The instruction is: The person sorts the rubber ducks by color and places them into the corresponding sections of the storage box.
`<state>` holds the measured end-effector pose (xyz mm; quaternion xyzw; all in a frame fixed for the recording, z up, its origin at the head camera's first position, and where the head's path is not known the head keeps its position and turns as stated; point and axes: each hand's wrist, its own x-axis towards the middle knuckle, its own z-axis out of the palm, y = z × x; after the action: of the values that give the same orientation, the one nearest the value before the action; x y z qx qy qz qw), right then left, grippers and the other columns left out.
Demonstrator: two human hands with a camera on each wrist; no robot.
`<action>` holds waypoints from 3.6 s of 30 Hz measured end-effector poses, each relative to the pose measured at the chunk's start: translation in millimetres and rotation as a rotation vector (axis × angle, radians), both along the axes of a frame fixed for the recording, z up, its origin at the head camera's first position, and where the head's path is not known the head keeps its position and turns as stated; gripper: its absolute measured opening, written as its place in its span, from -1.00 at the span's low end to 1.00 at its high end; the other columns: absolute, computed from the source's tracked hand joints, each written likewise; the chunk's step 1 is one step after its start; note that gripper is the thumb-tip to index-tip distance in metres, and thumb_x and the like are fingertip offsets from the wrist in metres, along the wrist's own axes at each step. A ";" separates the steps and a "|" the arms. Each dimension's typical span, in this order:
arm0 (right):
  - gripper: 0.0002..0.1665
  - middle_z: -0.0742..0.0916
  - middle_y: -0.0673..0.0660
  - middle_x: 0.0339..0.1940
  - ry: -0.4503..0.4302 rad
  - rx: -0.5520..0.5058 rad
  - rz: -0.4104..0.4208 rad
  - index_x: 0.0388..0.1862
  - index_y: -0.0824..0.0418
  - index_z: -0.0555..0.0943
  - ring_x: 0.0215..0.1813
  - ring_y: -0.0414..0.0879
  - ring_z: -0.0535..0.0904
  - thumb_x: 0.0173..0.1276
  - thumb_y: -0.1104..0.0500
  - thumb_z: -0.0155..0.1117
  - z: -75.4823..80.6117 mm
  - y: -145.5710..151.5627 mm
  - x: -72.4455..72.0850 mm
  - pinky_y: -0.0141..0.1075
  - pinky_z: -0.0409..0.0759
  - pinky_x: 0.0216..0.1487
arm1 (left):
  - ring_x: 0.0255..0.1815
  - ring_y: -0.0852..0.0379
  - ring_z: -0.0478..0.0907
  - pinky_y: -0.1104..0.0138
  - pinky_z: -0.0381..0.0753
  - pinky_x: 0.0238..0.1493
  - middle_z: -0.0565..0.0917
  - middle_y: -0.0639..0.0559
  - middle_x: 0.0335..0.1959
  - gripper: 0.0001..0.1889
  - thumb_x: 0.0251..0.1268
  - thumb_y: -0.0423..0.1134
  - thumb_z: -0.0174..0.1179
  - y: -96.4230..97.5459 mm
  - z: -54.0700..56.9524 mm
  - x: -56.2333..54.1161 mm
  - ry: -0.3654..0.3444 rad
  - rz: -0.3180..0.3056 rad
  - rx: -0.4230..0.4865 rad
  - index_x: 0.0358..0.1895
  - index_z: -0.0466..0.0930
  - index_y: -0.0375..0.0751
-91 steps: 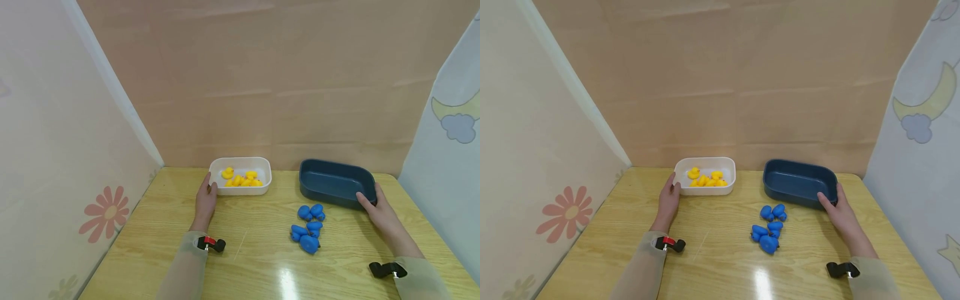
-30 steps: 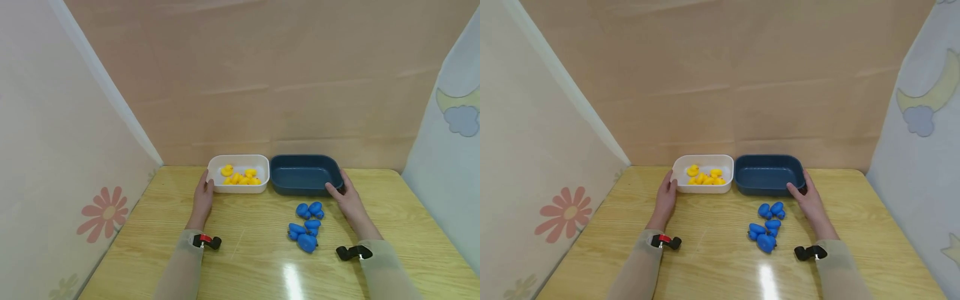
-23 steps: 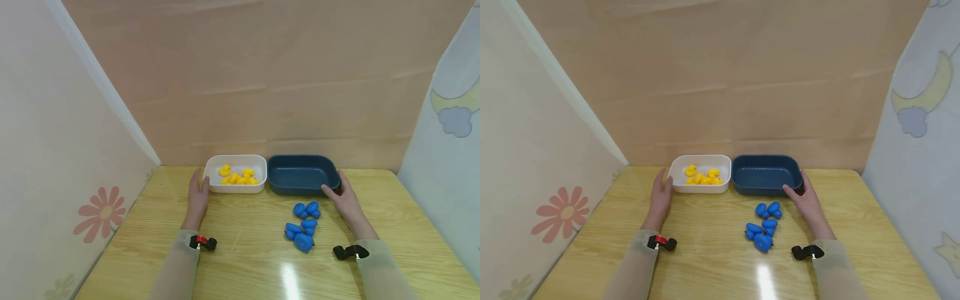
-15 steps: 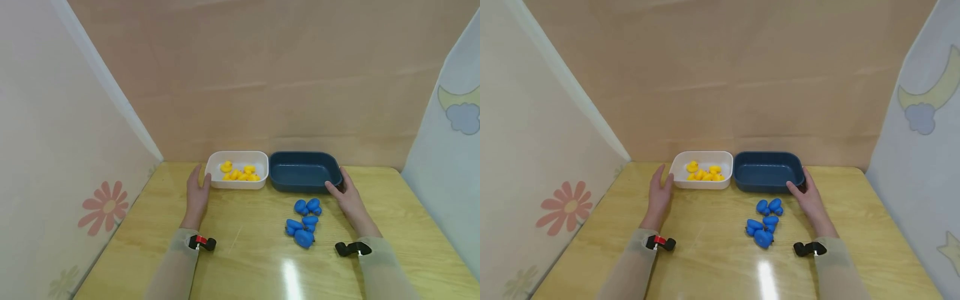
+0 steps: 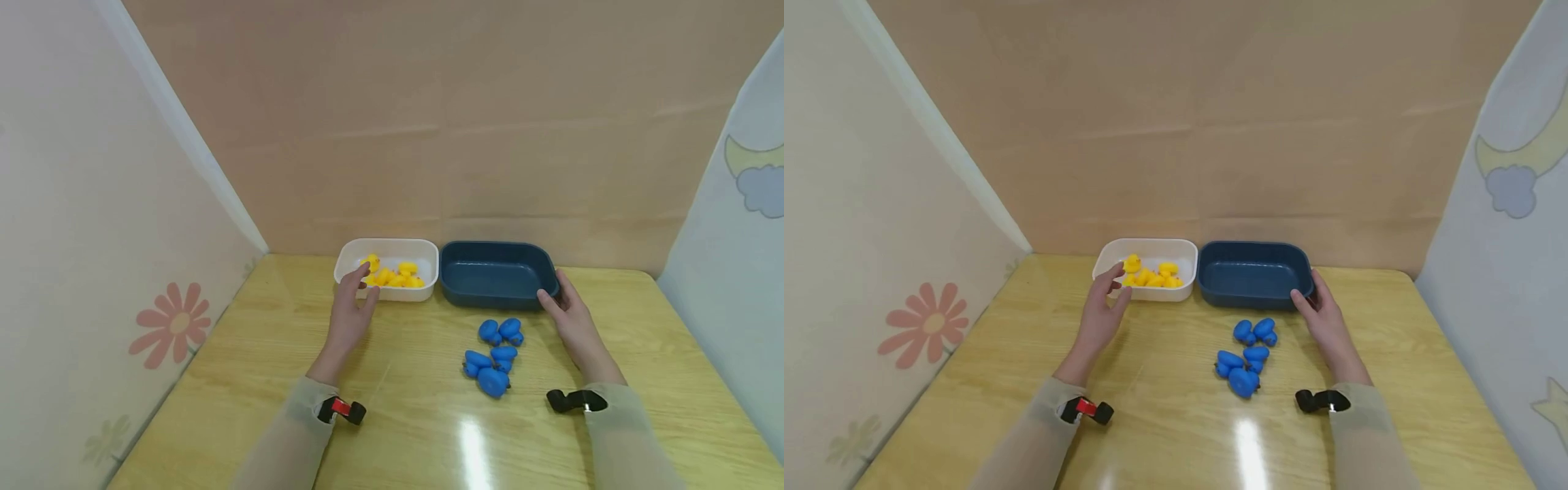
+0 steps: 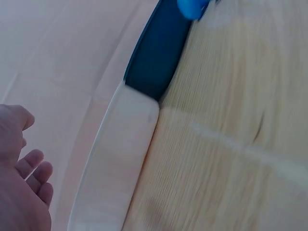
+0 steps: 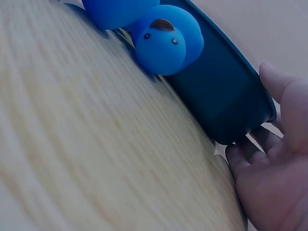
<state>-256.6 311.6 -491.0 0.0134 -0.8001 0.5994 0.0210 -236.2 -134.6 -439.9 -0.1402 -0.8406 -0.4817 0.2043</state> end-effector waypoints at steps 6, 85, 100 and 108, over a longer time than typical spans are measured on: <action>0.05 -0.15 0.18 0.88 0.013 0.017 0.001 0.89 0.00 -0.30 0.83 0.29 -0.24 0.80 -0.19 0.09 -0.6 -0.3 -2.2 -0.05 -0.06 0.77 | 0.23 -0.21 0.57 -0.14 0.70 0.24 0.47 -0.25 0.51 -0.41 0.66 -0.37 0.28 29.7 3.6 17.2 -0.099 -0.171 -0.100 0.65 0.42 -0.19; 0.08 -0.14 0.16 0.88 -0.010 -0.035 -0.011 0.90 -0.04 -0.28 0.83 0.29 -0.20 0.78 -0.19 0.16 -3.8 1.1 -0.5 0.23 -0.03 0.72 | 0.04 0.11 0.63 0.30 0.70 0.05 0.74 0.17 -0.01 -0.68 0.46 -0.07 0.55 119.4 -2.6 29.5 -0.249 -0.140 -0.220 0.12 0.67 -0.01; 0.08 -0.15 0.14 0.88 -0.018 -0.036 -0.019 0.90 -0.08 -0.28 0.83 0.30 -0.22 0.78 -0.19 0.17 -5.0 1.4 -0.5 0.29 -0.03 0.72 | -0.02 -0.05 0.67 0.25 0.66 0.02 0.78 -0.05 -0.05 -0.65 0.47 -0.10 0.54 127.2 13.3 -4.3 -0.066 -0.089 -0.241 0.13 0.67 -0.15; 0.09 -0.12 0.15 0.88 -0.016 -0.034 -0.026 0.90 -0.07 -0.28 0.83 0.30 -0.19 0.77 -0.22 0.17 -4.9 0.8 0.6 0.29 0.00 0.71 | -0.15 0.10 0.54 0.35 0.57 -0.15 0.70 0.07 -0.16 -0.64 0.46 -0.05 0.55 136.7 11.7 -20.6 -0.066 -0.047 -0.315 0.14 0.68 -0.08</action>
<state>-256.0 312.4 -495.8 -0.0023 -0.7901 0.6126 0.0226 -256.8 2.1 -428.2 -0.1745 -0.9084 -0.3531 0.1407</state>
